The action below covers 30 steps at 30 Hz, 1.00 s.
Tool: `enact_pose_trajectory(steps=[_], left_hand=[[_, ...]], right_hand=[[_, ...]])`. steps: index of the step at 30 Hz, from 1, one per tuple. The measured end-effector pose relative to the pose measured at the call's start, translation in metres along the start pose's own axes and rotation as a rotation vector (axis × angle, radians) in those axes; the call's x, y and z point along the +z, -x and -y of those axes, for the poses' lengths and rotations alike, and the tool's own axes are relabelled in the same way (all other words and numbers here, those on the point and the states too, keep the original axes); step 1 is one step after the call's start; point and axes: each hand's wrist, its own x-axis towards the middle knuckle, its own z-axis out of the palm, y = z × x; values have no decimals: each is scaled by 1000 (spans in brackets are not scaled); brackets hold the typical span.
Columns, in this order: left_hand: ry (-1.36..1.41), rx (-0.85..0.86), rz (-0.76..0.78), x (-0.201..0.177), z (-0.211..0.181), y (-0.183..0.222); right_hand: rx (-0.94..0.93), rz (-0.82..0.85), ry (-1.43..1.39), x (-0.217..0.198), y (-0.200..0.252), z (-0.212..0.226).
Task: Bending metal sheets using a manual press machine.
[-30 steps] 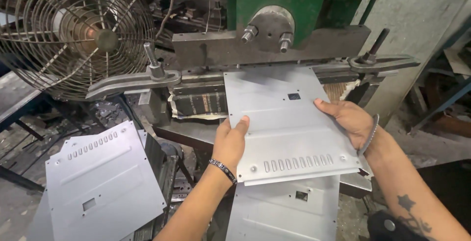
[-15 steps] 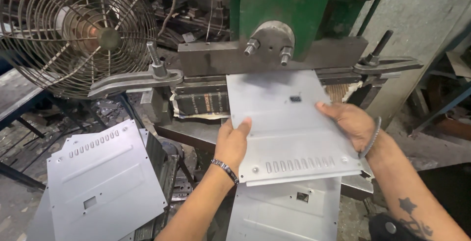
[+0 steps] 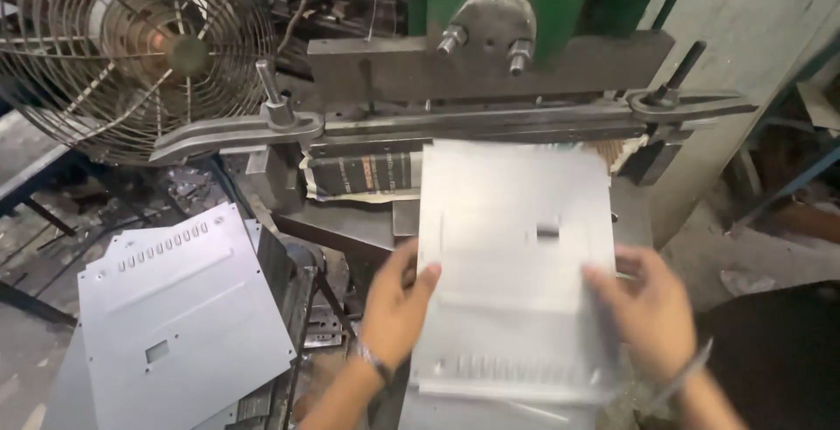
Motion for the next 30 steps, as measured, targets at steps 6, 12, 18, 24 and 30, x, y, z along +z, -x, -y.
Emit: enact_pose_trajectory(steps=[6, 12, 18, 24, 30], left_hand=[[-850, 233, -138, -29, 134, 61], [-639, -98, -205, -12, 117, 61], [-653, -33, -191, -21, 114, 44], [-1105, 304, -501, -134, 17, 0], [-1721, -6, -1060, -371, 59, 79]], right_hand=[[-479, -693, 774, 36, 69, -154], [-421, -550, 394, 42, 58, -169], [-301, -577, 332, 40, 49, -181], [-78, -497, 419, 33, 37, -212], [-225, -440, 169, 33, 28, -220]])
